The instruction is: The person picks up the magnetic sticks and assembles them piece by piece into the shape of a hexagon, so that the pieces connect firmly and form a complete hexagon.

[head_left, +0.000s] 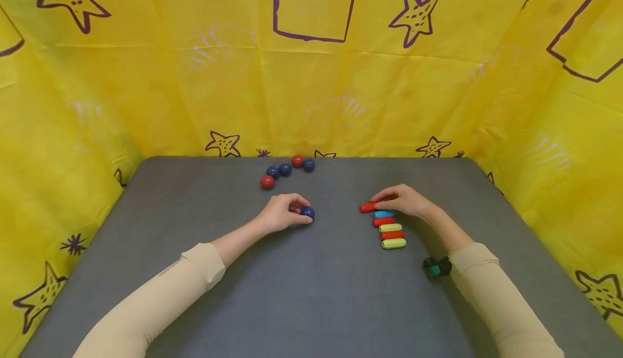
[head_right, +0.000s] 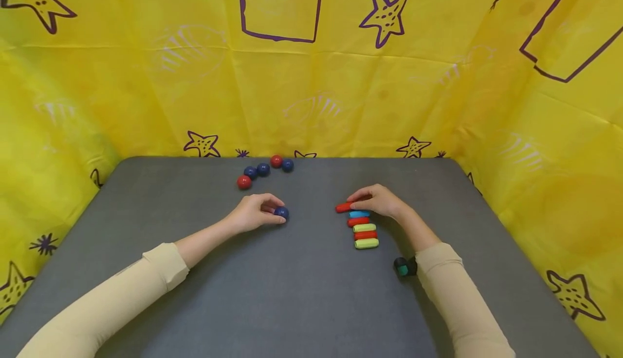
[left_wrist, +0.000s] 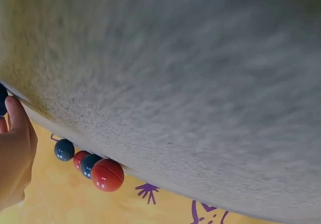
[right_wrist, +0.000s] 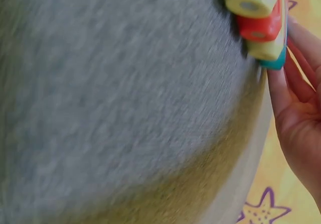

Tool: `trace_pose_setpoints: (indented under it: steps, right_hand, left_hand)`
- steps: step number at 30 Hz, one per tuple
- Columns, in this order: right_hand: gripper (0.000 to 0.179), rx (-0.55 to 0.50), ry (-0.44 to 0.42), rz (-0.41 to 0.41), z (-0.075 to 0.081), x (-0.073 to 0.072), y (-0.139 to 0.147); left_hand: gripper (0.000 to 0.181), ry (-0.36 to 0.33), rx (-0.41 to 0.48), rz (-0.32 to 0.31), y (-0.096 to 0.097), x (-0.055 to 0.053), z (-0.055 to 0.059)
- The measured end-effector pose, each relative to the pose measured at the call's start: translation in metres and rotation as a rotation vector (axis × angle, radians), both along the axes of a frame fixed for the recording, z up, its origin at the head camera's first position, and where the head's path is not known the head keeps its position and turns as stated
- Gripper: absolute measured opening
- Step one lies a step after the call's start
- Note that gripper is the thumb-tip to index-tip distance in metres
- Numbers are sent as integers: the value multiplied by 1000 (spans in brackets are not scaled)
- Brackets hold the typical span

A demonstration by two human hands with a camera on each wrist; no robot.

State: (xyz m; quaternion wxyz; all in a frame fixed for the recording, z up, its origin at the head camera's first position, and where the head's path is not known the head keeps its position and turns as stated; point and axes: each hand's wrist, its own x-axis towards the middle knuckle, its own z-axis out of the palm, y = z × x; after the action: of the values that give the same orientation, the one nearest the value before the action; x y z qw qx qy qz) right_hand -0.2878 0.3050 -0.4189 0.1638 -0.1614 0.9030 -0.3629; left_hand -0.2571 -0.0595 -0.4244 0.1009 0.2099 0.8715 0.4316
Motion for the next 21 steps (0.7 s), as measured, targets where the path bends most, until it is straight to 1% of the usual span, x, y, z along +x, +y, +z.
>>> trace_pose_setpoints:
  steps: [4,9,15,21]
  right_hand:
    - [25,24,15,28,2,-2,-11]
    - [24,53,46,84,5,-2,-30]
    - [19,63,68,135,6,1,-53]
    - [17,61,87,196,6,9,-75]
  left_hand:
    - [32,-3,1,26,-4,10,1]
    - [32,-16,-1,46,-7,20,1]
    - [34,-11,17,29,-9,29,1]
    - [35,30,2,-9,-15,37,-1]
